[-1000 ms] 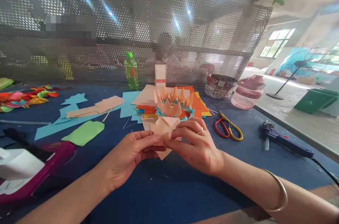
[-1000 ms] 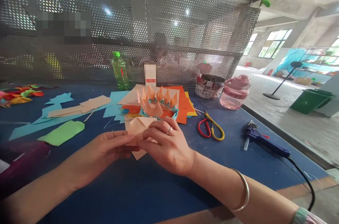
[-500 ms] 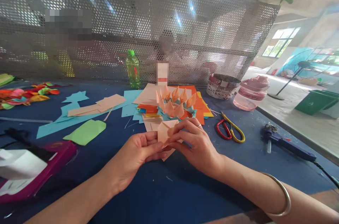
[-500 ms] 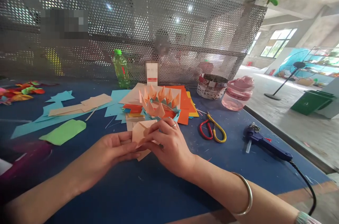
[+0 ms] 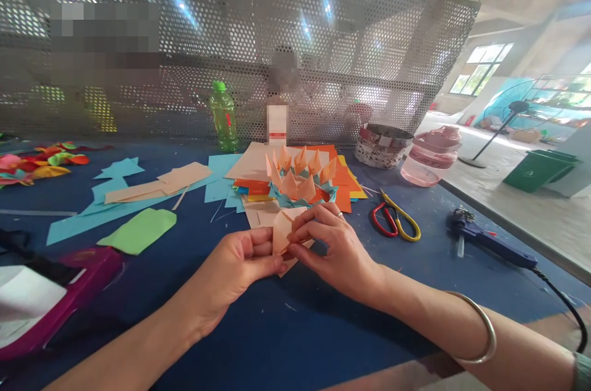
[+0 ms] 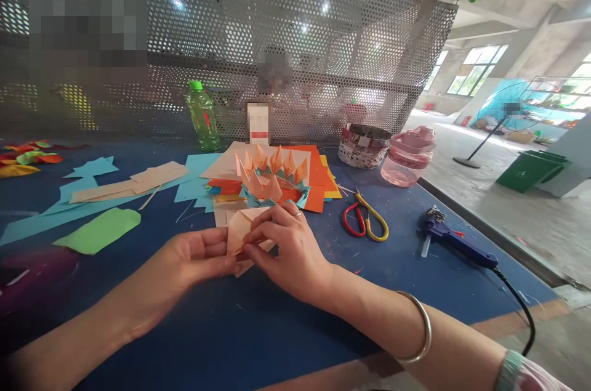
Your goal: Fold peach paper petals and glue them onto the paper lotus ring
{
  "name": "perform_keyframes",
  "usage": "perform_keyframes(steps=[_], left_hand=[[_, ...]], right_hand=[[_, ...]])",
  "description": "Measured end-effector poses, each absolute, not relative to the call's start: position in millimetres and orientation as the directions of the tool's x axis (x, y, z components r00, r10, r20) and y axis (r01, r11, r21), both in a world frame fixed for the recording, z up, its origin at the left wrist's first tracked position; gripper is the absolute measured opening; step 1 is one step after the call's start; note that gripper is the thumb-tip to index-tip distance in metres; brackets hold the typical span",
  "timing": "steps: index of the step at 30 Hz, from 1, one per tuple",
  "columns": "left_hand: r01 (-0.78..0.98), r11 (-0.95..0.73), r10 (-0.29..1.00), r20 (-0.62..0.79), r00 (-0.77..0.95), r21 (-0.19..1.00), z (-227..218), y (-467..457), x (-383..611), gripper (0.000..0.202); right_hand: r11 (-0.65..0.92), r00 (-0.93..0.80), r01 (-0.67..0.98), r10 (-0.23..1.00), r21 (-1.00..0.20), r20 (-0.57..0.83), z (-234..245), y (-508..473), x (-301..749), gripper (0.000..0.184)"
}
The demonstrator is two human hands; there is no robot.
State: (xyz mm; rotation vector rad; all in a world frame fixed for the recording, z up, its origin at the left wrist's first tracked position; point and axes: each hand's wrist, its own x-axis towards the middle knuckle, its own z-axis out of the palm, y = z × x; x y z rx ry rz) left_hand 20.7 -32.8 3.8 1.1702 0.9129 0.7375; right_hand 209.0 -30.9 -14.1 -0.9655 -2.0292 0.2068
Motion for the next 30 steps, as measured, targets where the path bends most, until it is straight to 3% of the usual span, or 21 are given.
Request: perform_keyframes(steps=[13, 30], left_hand=[[-0.05, 0.3, 0.872, -0.252, 0.419, 0.953, 1.4, -30.0, 22.4, 0.036], [-0.053, 0.293, 0.838, -0.23, 0.495, 0.955, 0.7, -31.0, 18.1, 0.024]], right_hand=[[0.693, -0.34, 0.551, 0.696, -0.466, 0.633, -14.3, -32.3, 208.2, 0.004], [0.71, -0.36, 0.553, 0.675, -0.436, 0.644, -12.8, -32.0, 208.6, 0.006]])
